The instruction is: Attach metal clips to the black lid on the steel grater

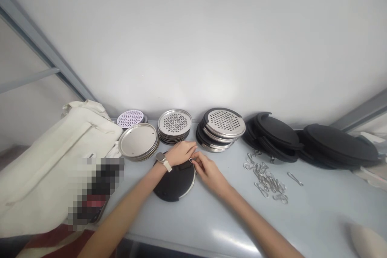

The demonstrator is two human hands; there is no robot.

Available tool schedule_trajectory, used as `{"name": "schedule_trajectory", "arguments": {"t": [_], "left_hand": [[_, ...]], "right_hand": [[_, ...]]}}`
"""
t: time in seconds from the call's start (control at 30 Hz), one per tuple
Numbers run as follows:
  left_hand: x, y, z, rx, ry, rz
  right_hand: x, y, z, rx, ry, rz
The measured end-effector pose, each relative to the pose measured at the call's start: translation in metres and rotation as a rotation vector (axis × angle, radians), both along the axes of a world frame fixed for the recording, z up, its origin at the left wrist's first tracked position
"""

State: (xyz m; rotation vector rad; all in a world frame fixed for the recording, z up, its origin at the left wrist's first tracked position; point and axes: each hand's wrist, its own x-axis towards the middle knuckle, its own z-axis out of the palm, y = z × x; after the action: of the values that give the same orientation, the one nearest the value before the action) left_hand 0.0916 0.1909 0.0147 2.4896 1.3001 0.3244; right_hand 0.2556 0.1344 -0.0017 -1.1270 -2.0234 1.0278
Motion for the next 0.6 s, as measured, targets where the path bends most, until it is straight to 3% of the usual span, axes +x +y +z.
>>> {"name": "schedule_trajectory", "arguments": {"t": [0.2, 0.6], "left_hand": [[-0.001, 0.000, -0.002, 0.000, -0.009, 0.002], [-0.001, 0.001, -0.004, 0.001, -0.011, -0.011]], "right_hand": [[-0.003, -0.001, -0.006, 0.003, 0.016, -0.016], [-0.001, -0.004, 0.008, -0.002, -0.052, 0.072]]}}
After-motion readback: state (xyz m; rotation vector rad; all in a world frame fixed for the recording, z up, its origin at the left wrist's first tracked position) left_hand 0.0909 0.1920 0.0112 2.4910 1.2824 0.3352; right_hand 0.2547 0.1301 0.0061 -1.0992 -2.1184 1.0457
